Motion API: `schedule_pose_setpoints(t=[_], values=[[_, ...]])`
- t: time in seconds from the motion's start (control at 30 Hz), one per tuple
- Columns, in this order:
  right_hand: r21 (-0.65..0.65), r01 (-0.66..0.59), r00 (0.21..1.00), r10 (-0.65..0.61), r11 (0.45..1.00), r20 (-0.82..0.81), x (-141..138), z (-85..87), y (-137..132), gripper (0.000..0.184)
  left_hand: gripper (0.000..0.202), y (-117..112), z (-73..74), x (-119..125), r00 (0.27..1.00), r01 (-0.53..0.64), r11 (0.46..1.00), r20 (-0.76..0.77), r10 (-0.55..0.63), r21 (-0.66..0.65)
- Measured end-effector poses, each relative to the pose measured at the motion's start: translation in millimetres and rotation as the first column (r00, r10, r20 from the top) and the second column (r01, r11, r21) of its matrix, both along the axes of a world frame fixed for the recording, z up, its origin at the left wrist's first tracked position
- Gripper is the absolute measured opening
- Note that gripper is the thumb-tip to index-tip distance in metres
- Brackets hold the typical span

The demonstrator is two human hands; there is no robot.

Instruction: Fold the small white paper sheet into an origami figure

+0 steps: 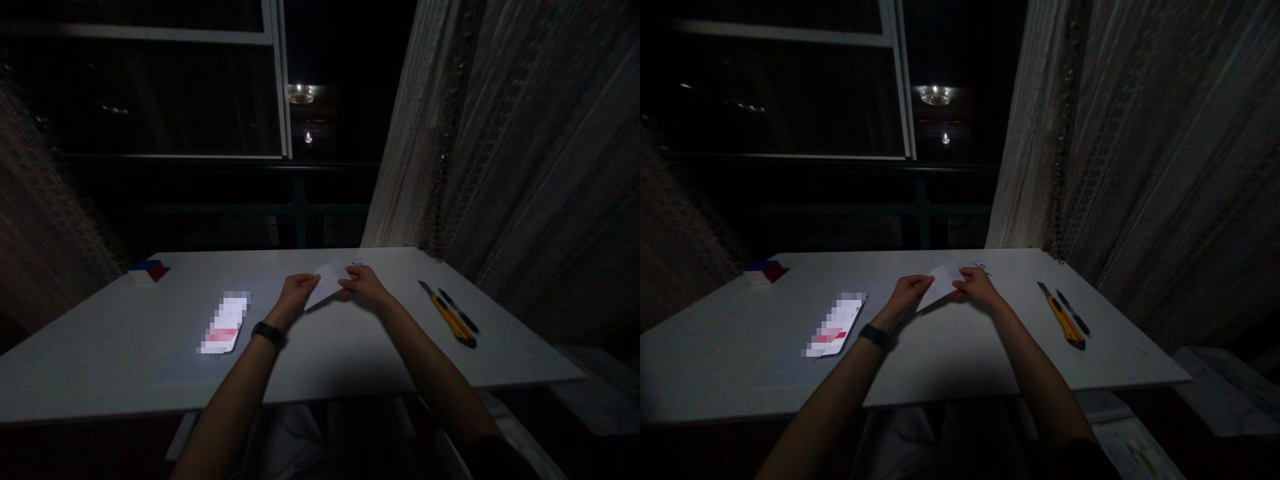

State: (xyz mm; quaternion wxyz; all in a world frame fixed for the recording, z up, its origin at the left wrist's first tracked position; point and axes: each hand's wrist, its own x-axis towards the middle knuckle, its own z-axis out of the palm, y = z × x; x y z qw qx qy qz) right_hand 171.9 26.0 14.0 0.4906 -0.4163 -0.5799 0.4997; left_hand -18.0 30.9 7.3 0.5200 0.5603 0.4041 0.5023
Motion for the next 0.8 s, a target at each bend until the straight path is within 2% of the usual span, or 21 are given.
schedule_pose_setpoints(t=[0.13,0.33,0.53,0.67,0.8], values=[[0.000,-0.068,0.998,0.068,0.998,-0.014,0.6,0.4,-1.4,0.036,0.035,2.6,-3.2,-1.2,0.997,-0.069,0.997,-0.044,0.070,0.030],[-0.018,-0.118,0.993,0.118,0.993,-0.002,0.1,-1.2,-1.5,0.038,0.036,0.2,-1.0,-2.6,0.999,-0.023,0.999,-0.040,0.024,0.027],[-0.068,-0.182,0.983,0.182,0.981,-0.018,-1.8,-2.4,-2.3,0.041,0.033,-0.4,1.0,-3.3,0.996,-0.079,0.993,-0.036,0.082,0.090],[-0.079,-0.175,0.985,0.175,0.981,-0.004,-3.7,-1.7,-3.5,0.040,0.033,1.5,1.3,-3.8,0.994,-0.090,0.992,-0.048,0.094,0.089],[-0.070,-0.184,0.982,0.187,0.980,0.031,-2.6,-1.3,-4.1,0.039,0.035,2.3,1.3,-3.0,0.988,-0.090,0.985,-0.113,0.107,0.146]])
